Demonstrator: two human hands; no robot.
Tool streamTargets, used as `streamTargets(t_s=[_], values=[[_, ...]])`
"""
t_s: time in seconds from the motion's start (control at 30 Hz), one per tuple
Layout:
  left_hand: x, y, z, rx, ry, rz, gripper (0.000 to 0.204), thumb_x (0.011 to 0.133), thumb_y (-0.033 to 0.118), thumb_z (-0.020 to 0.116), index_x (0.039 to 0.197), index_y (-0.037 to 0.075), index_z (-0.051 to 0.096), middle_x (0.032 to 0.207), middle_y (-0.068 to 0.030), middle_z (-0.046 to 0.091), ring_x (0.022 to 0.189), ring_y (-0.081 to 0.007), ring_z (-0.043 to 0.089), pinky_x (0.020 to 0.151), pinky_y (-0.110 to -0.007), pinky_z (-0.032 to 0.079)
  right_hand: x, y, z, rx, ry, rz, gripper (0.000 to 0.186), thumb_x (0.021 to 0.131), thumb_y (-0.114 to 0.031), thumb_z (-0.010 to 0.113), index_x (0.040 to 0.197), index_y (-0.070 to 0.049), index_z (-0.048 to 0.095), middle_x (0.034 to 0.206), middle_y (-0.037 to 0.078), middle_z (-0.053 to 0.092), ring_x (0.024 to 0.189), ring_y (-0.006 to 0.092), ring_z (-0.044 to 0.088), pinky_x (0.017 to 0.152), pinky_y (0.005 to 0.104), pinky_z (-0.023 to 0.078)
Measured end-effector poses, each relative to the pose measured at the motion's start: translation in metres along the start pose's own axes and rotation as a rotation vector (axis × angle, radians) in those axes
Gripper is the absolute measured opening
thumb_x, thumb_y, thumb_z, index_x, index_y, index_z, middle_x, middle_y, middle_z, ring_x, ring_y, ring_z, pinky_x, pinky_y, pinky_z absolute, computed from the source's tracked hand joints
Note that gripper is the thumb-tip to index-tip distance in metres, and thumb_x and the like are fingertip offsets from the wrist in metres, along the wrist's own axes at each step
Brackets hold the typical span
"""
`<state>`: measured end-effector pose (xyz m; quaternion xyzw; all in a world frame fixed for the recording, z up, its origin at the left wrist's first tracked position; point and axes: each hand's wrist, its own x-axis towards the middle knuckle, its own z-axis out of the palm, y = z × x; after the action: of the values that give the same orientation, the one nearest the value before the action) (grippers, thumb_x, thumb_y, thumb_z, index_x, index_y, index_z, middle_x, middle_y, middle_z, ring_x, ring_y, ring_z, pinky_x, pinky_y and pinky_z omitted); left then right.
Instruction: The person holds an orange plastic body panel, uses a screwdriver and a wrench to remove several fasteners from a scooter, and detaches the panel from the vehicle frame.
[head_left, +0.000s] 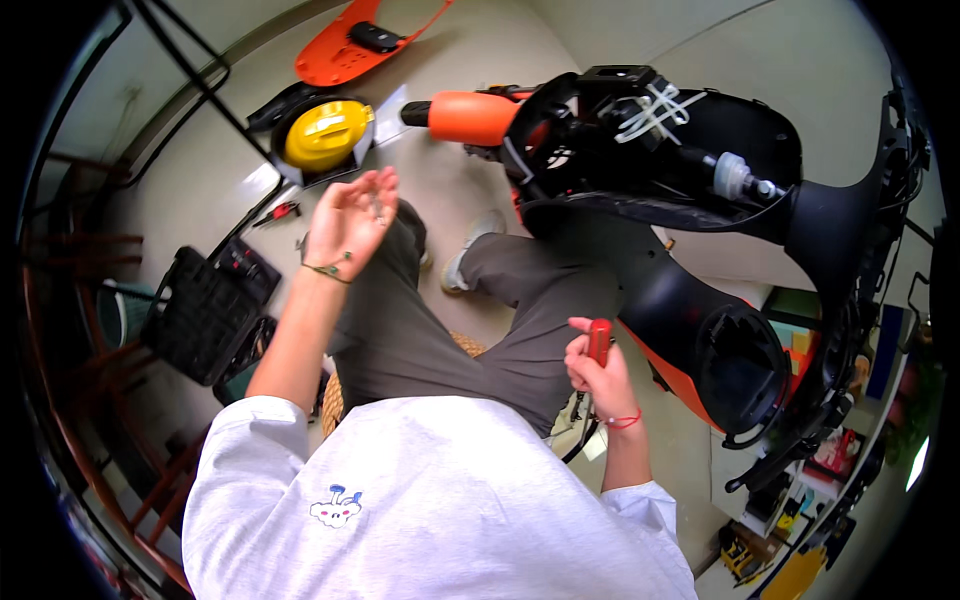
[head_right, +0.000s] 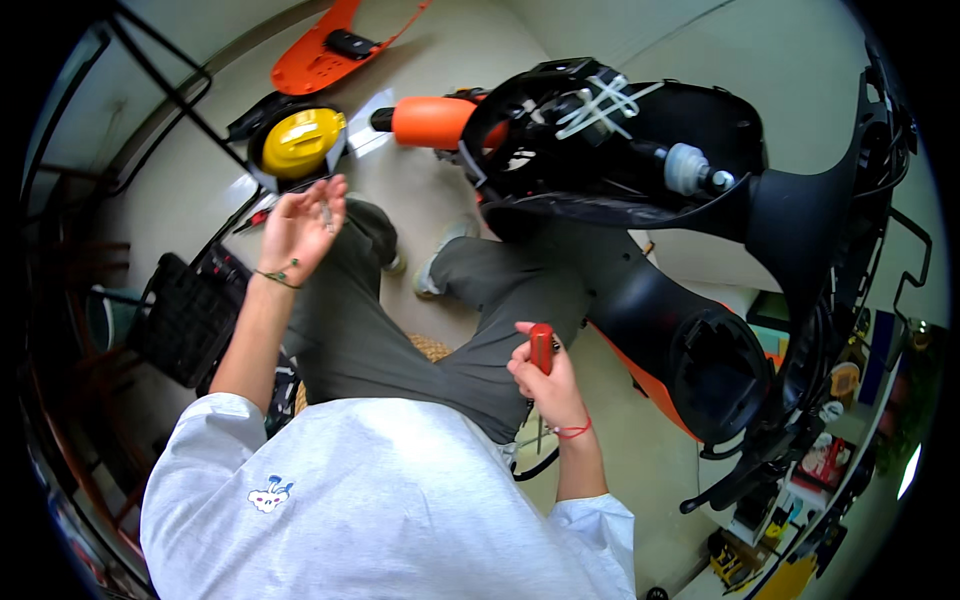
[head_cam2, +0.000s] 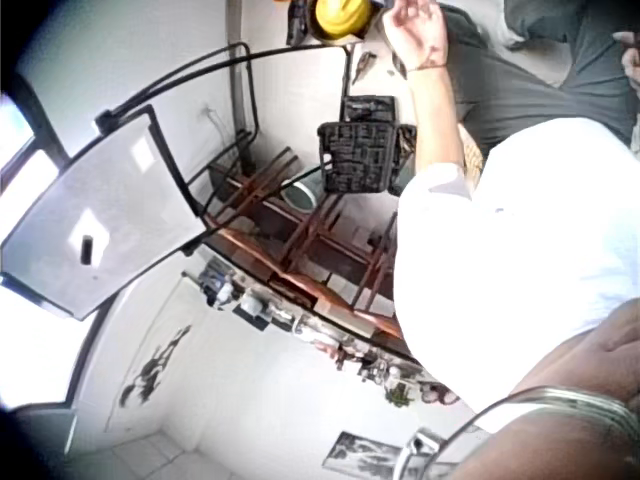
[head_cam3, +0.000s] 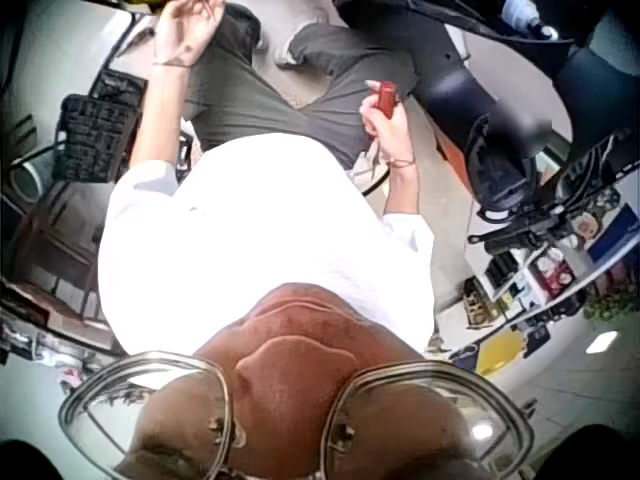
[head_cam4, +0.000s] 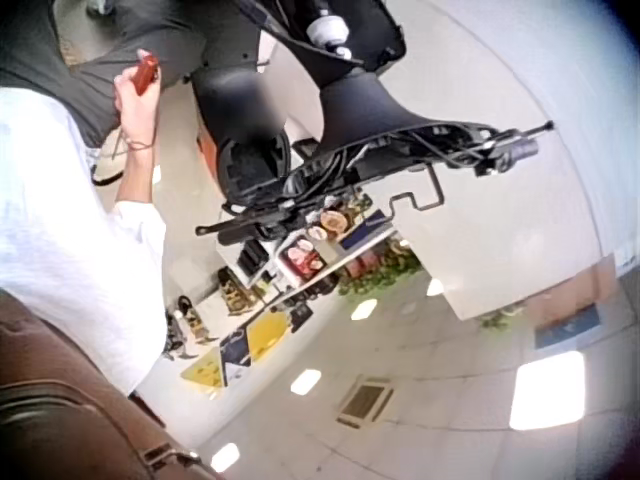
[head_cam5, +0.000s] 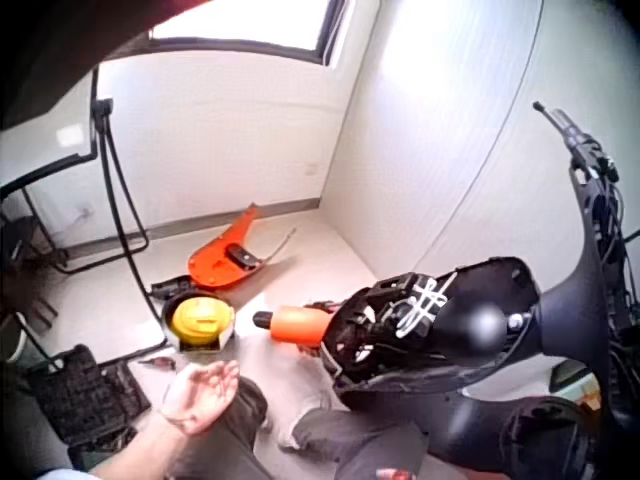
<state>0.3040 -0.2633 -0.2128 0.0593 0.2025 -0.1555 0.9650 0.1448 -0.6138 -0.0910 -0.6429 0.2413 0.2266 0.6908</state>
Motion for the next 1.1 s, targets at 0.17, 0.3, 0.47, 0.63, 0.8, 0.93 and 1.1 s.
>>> streamTargets(t_s=[0.17, 0.3, 0.47, 0.63, 0.8, 0.93, 1.1], values=[[-0.066, -0.041, 0.028, 0.035, -0.014, -0.032, 0.035, 0.094, 0.013, 0.042, 0.121, -0.007, 0.050, 0.140, -0.0236, 0.048, 0.131, -0.0325, 0.047, 0.111, -0.046, 0.040, -0.011, -0.031, 0.021, 0.121, -0.253, -0.196, 0.064, 0.080, -0.003, 0.060, 0.140, 0.004, 0.041, 0.083, 0.002, 0.053, 0.059, 0.0043, 0.044, 0.049, 0.0191, 0.034], [-0.094, -0.057, 0.047, 0.232, -0.018, -0.003, 0.027, 0.093, 0.005, 0.043, 0.116, -0.007, 0.051, 0.138, -0.0221, 0.048, 0.132, -0.0304, 0.046, 0.111, -0.043, 0.041, -0.009, -0.052, 0.032, 0.271, -0.440, -0.404, 0.071, 0.074, -0.007, 0.058, 0.143, 0.003, 0.040, 0.082, 0.005, 0.053, 0.058, 0.0063, 0.043, 0.051, 0.0208, 0.035], [-0.110, -0.081, 0.052, 0.511, -0.037, 0.014, 0.032, 0.091, -0.009, 0.048, 0.123, -0.006, 0.048, 0.138, -0.0189, 0.048, 0.132, -0.0268, 0.047, 0.111, -0.037, 0.042, 0.015, -0.063, 0.044, 0.487, -0.688, -0.412, 0.077, 0.075, -0.018, 0.059, 0.146, 0.003, 0.035, 0.087, 0.007, 0.054, 0.070, 0.0120, 0.048, 0.062, 0.0242, 0.039], [-0.106, -0.101, 0.049, 0.621, 0.086, 0.007, 0.037, 0.093, -0.005, 0.054, 0.128, -0.007, 0.045, 0.134, -0.0191, 0.053, 0.125, -0.0212, 0.055, 0.107, -0.030, 0.046, 0.042, -0.060, 0.052, 0.562, -0.711, -0.373, 0.077, 0.076, -0.020, 0.056, 0.147, 0.001, 0.034, 0.092, 0.008, 0.057, 0.075, 0.0142, 0.047, 0.066, 0.0271, 0.039], [-0.098, -0.102, 0.051, 0.630, 0.136, -0.064, 0.038, 0.098, 0.003, 0.052, 0.132, -0.009, 0.041, 0.121, -0.0200, 0.063, 0.109, -0.0196, 0.065, 0.095, -0.025, 0.054, 0.060, -0.064, 0.046, 0.550, -0.619, -0.324, 0.084, 0.071, -0.024, 0.059, 0.148, 0.002, 0.034, 0.090, 0.005, 0.049, 0.075, 0.0129, 0.042, 0.064, 0.0242, 0.035], [-0.096, -0.098, 0.056, 0.671, 0.095, -0.030, 0.032, 0.101, 0.010, 0.047, 0.128, -0.007, 0.047, 0.118, -0.0179, 0.064, 0.107, -0.0193, 0.065, 0.094, -0.027, 0.055, 0.077, -0.068, 0.048, 0.501, -0.574, -0.374, 0.082, 0.070, -0.024, 0.058, 0.145, 0.002, 0.038, 0.095, 0.004, 0.048, 0.079, 0.0137, 0.042, 0.069, 0.0264, 0.036], [-0.093, -0.107, 0.059, 0.753, 0.076, -0.100, 0.025, 0.101, 0.011, 0.046, 0.121, -0.002, 0.052, 0.114, -0.0148, 0.065, 0.102, -0.0174, 0.066, 0.089, -0.028, 0.054, 0.089, -0.069, 0.054, 0.593, -0.629, -0.302, 0.076, 0.072, -0.023, 0.058, 0.142, 0.001, 0.041, 0.098, 0.003, 0.047, 0.083, 0.0143, 0.042, 0.073, 0.0275, 0.037]])
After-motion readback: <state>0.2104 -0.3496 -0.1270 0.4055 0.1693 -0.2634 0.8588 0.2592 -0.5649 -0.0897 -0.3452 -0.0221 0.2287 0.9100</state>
